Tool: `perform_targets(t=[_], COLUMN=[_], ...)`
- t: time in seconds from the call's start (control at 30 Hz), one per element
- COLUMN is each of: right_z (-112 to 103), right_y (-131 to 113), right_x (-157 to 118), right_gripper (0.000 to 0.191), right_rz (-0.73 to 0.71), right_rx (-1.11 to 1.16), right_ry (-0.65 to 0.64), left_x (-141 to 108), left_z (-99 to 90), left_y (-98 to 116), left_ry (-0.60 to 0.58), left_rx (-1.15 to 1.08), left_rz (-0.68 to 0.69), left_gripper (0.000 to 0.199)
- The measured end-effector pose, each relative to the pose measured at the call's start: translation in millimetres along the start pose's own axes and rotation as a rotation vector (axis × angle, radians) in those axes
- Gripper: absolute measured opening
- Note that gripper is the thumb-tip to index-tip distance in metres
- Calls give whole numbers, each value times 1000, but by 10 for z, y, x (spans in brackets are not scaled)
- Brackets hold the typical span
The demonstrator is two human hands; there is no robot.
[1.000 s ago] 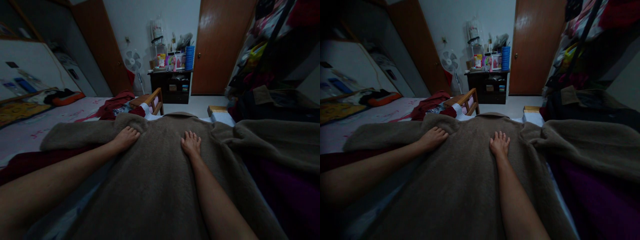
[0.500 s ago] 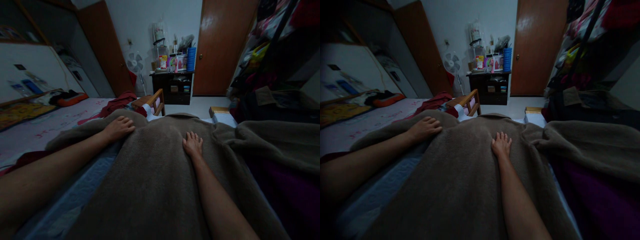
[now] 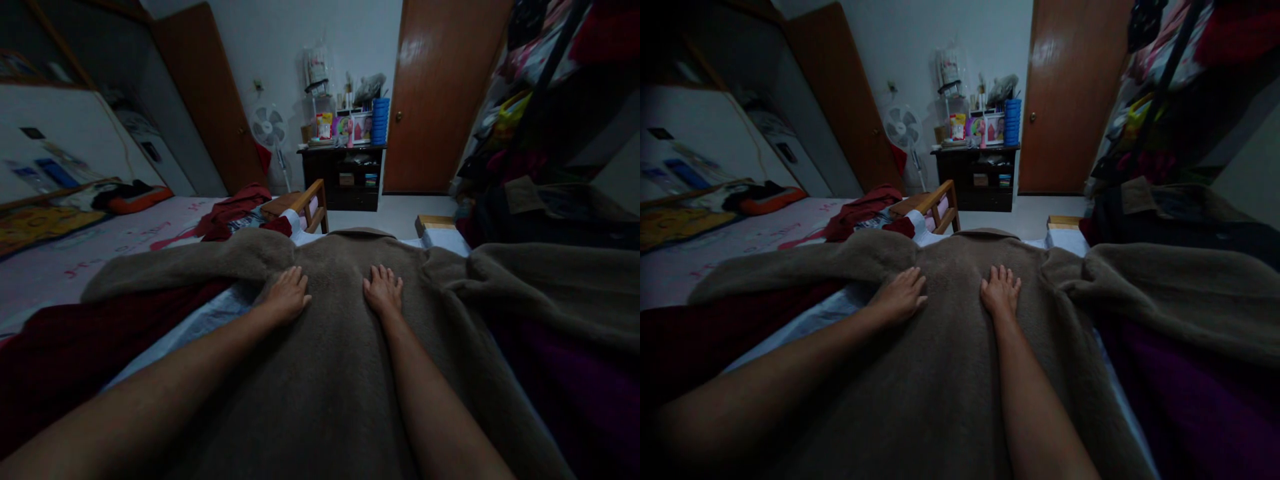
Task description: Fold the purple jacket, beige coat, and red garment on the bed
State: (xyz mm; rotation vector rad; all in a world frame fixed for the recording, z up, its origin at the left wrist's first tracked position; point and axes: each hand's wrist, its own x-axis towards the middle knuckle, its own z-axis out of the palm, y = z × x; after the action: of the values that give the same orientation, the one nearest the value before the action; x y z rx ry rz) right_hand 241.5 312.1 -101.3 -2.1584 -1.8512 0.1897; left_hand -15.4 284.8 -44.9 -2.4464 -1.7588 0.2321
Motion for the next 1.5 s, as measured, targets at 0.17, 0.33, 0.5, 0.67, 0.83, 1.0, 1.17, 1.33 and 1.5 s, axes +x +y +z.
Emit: perform_targets(t=[0.17,0.33,0.5,0.67,0.83,1.0,1.17,1.33,1.5], right_z=[5,13,13,20,40,37,46,75,79], right_y=[-2,-5,-2,1,5,9,42,92,99], right_x=[-4,2,6,14,26,15,29,76,70], right_gripper=[55,55,55,56,57,56,49,38,34], right_rz=[-1,2,-1,0,4,-5,-7,3,31], right_rx=[7,0,10,13,15,35,109,162,114], right_ry=[17,11,16,12,14,28,91,170,231], left_x=[24,237,529,750,966,1065,1039,850,246], left_z=[437,271,216,407,301,250,333,292,244], left_y=[-39,34,315,364,524,969,1141,1159,1292], left_ry=[-129,-210,-42,-47,-41,138,137,111,-2], left_rx=[-184,-244,-288,-338,-384,-408,-404,-387,-359], left_rz=[-199,-291,-197,-240,-456,-195,-164,-111,-22], left_gripper=[78,78,68,71,74,64,63,62,73])
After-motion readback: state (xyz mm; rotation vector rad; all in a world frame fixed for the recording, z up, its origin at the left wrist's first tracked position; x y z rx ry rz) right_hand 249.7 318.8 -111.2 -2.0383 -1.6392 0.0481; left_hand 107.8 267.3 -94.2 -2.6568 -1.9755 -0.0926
